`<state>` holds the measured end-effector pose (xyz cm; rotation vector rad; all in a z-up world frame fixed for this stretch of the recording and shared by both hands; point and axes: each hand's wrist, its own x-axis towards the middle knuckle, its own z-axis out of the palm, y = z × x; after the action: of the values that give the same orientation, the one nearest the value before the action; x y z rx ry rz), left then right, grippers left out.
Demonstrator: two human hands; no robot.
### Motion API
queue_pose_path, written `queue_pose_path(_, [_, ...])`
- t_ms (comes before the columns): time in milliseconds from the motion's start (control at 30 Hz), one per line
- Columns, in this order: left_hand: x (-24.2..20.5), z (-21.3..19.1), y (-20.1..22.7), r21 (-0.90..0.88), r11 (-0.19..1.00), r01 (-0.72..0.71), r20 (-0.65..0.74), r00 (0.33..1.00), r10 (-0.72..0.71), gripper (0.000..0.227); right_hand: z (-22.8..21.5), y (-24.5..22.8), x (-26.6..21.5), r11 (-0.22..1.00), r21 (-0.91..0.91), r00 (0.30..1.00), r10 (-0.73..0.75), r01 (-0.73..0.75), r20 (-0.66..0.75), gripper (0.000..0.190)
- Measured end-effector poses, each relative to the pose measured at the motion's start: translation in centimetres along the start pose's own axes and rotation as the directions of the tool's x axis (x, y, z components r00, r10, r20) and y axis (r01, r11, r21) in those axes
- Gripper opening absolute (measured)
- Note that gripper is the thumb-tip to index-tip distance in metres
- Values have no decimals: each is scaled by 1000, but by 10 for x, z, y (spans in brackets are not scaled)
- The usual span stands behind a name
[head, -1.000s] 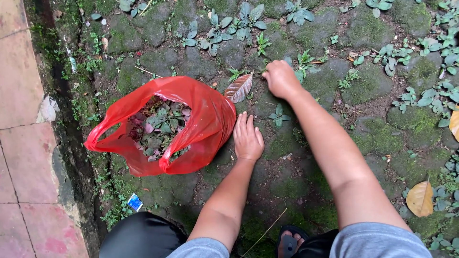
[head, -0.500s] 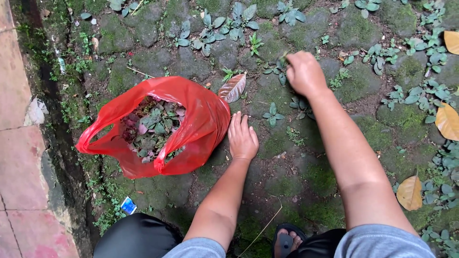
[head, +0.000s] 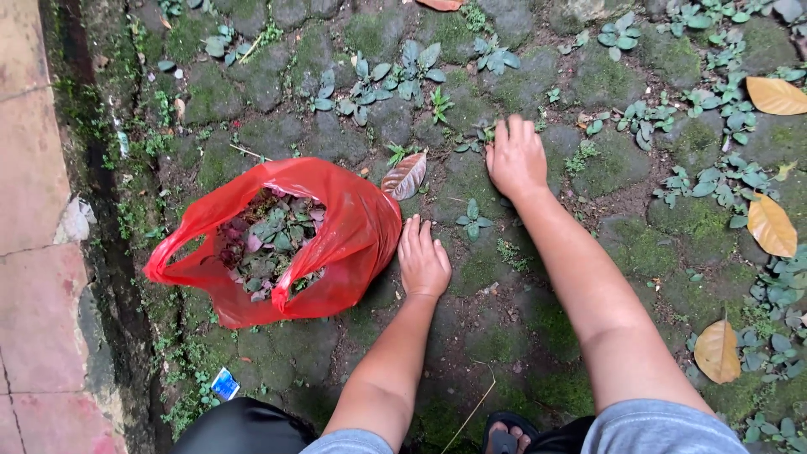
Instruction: Picking up fallen leaves and pulling small weeds from a paved outdoor area and placing them into a red plastic bag.
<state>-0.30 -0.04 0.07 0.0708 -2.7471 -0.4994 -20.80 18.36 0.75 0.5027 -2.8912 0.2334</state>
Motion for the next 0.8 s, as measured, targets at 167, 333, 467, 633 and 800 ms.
queue_pose_path(167, [0,3,-1,7,1000,17,16,1000,-17,41,58,5,3,991,-68,990,-123,119,-70,11])
queue_pose_path(333, [1,-1,0,5,1000,21,27,999,-21,41,82,9,1,994,-67,994,-88,83,-69,12])
queue_pose_path(467, [0,-1,0,6,1000,27,41,999,-27,41,88,2,1,978,-191,988,-108,86,-110,11])
queue_pose_path(633, [-1,-1,0,-7,1000,28,38,999,-27,41,77,-3,1,974,-204,988,-117,95,-99,12])
queue_pose_path(800, [1,0,-1,-11,1000,24,34,999,-23,40,49,-7,2,973,-229,996,-58,40,-74,14])
